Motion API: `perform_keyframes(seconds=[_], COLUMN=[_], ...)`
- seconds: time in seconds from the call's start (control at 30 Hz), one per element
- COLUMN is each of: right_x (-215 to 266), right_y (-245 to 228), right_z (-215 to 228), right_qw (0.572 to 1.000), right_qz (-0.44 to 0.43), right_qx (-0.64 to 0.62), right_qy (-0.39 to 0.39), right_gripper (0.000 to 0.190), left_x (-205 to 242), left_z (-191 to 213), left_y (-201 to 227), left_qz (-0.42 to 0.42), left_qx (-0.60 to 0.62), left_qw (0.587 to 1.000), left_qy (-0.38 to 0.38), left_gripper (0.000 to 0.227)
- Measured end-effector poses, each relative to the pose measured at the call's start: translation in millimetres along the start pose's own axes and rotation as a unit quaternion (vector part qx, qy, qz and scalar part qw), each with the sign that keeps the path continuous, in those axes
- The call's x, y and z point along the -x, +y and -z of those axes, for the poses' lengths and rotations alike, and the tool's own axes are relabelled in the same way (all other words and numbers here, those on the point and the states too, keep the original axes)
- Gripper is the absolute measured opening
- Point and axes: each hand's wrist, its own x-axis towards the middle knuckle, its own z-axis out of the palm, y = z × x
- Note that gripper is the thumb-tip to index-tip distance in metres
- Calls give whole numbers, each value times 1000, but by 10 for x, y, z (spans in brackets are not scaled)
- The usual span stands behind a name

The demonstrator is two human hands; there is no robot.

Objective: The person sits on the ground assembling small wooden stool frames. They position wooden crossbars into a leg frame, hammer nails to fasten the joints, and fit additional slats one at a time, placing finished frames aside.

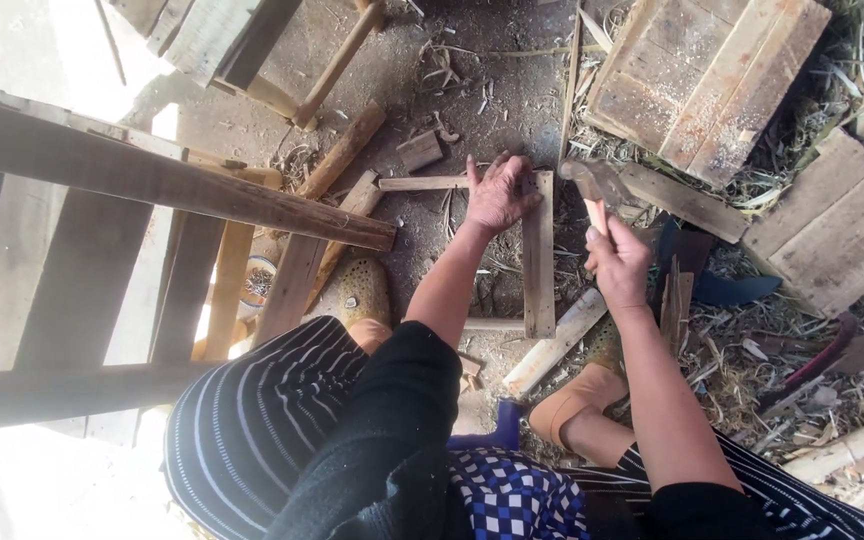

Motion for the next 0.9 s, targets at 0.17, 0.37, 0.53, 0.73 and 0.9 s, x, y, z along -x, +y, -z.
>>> perform_keyframes(seconds=[0.17,0.37,0.53,0.73,0.9], right_x=[22,-39,-66,-36,-103], right_y=[167,192,152,42,238], right_z=[-94,-131,-183,-145,-146], right_qw=[998,974,978,970,948], right_qz=[14,152,149,199,210], right_qx=[60,170,146,132,237], right_qy=[-2,10,15,42,38], right_gripper=[26,17,22,16,19], left_x=[-21,-17,-30,-85,-113], left_z=[19,59,39,-3,-105], left_y=[-3,49,-1,-51,-152], left_qz=[3,5,6,14,17], left_qx=[0,-5,-14,-40,-42], left_qw=[1000,1000,1000,999,998], left_qy=[-5,-6,-19,-30,-32], left_gripper=[49,49,49,47,49])
